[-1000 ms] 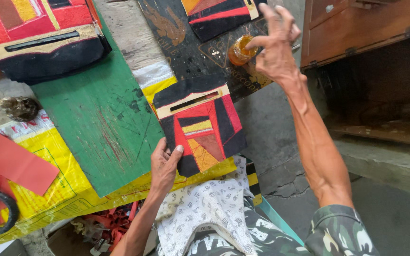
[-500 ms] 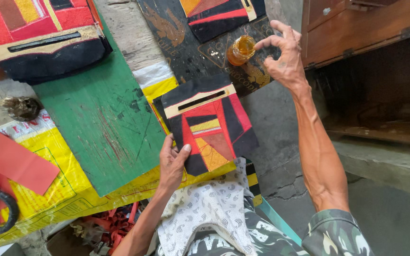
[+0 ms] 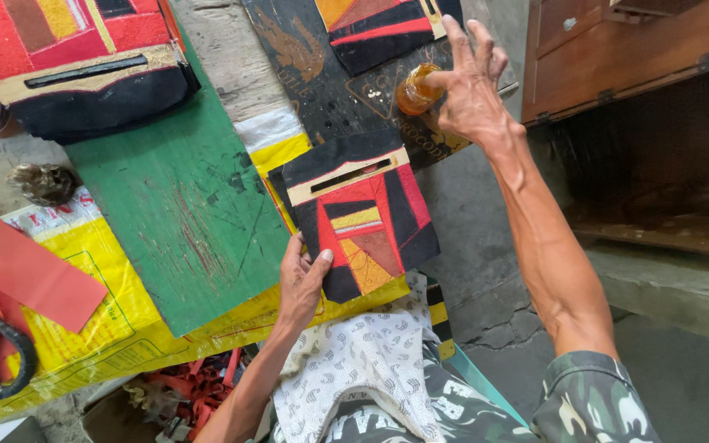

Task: The person assembles a small patchwork coin purse at a workbench. They align a black zipper along the top edge of the patchwork panel, press and smooth the fabric seam with their fingers, apply glue from a jar to the edge, fold the black backing over the zipper, and press the edges flat, working on one purse after another.

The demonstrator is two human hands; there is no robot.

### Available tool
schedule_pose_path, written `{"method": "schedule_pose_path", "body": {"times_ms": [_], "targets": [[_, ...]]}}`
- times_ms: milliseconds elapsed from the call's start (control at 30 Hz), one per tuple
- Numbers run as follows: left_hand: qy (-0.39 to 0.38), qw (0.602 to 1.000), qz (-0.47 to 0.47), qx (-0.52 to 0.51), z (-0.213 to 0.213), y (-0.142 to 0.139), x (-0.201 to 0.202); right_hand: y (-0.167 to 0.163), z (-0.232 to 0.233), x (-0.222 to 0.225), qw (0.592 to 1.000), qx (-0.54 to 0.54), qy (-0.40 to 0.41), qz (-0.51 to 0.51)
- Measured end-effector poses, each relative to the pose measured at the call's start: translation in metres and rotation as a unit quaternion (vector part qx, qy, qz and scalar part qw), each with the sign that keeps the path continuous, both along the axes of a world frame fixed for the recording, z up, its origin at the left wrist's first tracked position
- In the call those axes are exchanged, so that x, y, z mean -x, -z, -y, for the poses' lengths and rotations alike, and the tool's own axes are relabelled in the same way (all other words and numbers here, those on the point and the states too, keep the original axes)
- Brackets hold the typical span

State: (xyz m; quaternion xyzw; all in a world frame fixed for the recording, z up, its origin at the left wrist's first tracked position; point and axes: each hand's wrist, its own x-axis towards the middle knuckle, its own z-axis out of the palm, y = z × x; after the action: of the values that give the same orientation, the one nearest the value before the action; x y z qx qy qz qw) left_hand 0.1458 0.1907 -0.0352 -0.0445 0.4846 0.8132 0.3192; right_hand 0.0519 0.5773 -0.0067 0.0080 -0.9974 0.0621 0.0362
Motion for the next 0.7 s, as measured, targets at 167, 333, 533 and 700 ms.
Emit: {"method": "schedule_pose_path", "body": {"times_ms": [167,333,533,700], "targets": [[0.006,1.000,-0.003,0.015,0.000,-0.001,0.001,-0.008,-0.004,-0.005,0.990,0.112,0.046,-0.070],[0.005,1.000,0.003,0.012,-0.001,-0.004,0.002,-0.031,0.000,-0.029,0.947,0.306,0.097,-0.031],[0.006,1.000,0.001,0.003,0.000,-0.006,0.002,-0.042,0.010,-0.038,0.936,0.326,0.133,0.014],[0.006,1.000,0.002,0.027,0.002,-0.002,0.001,-0.051,0.026,-0.043,0.987,0.141,0.061,-0.051]]}}
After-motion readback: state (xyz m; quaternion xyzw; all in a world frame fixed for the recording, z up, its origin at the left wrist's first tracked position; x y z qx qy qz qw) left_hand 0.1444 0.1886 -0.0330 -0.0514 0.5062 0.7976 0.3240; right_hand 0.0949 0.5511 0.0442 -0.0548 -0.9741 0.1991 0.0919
